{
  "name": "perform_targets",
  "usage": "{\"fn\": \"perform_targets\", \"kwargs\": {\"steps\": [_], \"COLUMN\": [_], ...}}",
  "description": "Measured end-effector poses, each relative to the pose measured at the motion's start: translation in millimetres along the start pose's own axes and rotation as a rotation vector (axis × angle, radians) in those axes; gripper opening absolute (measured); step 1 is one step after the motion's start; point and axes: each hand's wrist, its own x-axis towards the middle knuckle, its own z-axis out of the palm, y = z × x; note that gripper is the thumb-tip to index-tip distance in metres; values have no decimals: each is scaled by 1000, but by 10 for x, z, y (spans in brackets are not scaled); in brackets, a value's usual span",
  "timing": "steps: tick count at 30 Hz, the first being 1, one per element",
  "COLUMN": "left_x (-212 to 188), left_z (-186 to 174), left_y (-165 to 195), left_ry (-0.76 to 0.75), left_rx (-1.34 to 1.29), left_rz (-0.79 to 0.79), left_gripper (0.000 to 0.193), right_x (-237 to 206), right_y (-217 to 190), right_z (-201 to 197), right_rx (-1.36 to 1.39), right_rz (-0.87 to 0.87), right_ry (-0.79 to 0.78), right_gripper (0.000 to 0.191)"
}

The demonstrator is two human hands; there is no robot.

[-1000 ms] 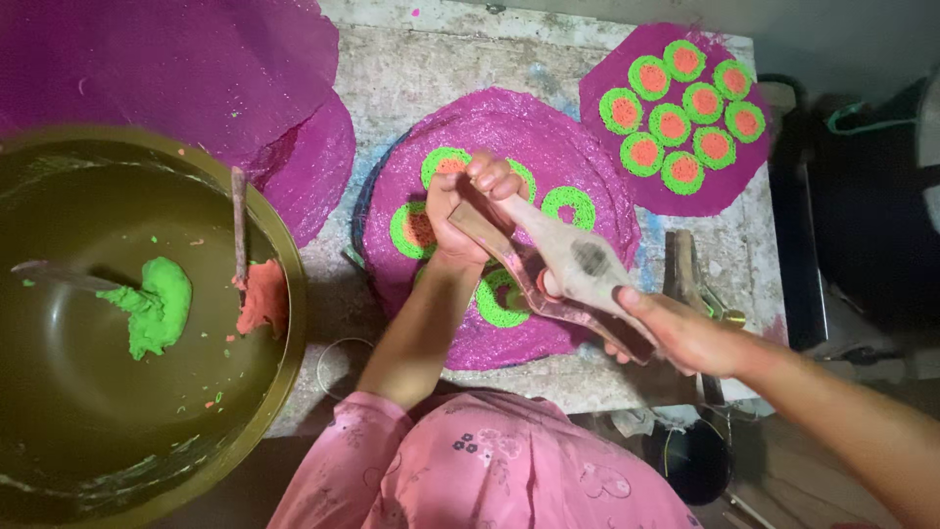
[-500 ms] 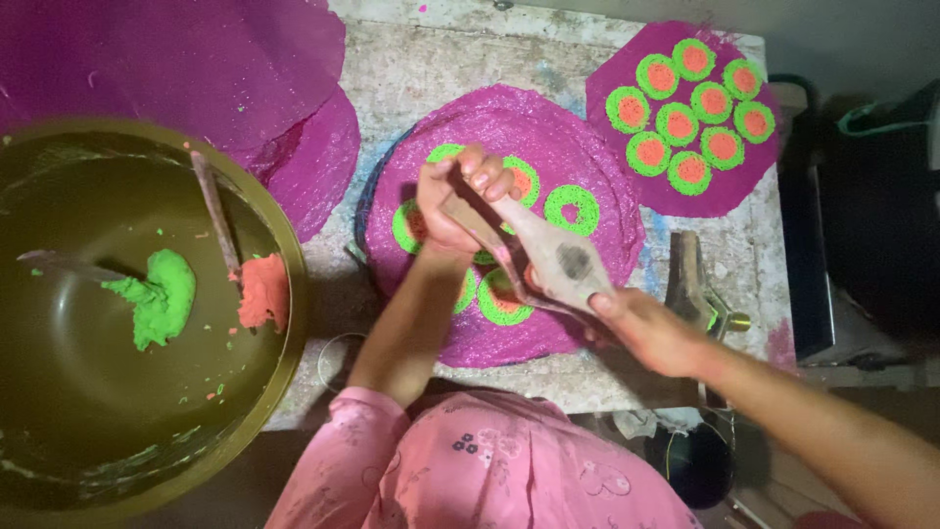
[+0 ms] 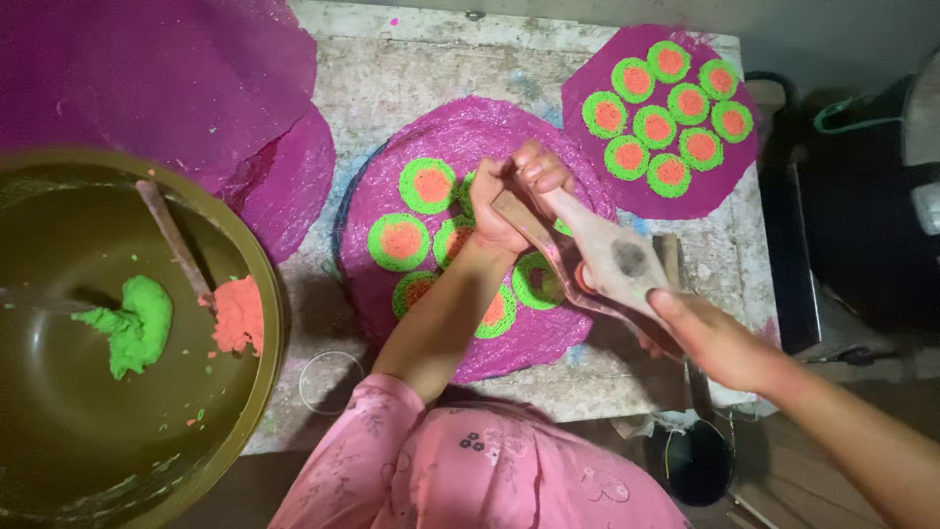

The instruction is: The person uses a wooden roller tool to press green and orange dough into circular patterns on a purple sheet. They repeatedly load dough onto the roller and press it onto the sheet to form concentric rings, then move the sheet aside and continue on a new sheet.

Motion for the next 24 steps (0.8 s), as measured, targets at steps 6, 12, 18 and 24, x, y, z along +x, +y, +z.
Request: {"fn": "perform_targets", "kwargs": {"steps": [6, 12, 18, 24], "left_x": [-20, 29, 363, 746], "left_z": [-246, -282, 70, 74], "left_y": [159, 111, 260, 167], "left_ry": [-18, 40, -93, -92], "left_rx": [94, 73, 275, 226], "left_rz": [-79, -26, -129, -85], "left_gripper": [20, 22, 20, 19], "right_x": [139, 215, 393, 335], "right_y": [-20, 60, -60, -153], "right_z": [247, 87, -59, -522], "right_rx": [-92, -64, 306, 208], "right_rz": [-117, 49, -272, -177], "right_ry": [103, 60, -173, -48], "right_gripper": [72, 68, 74, 75]}}
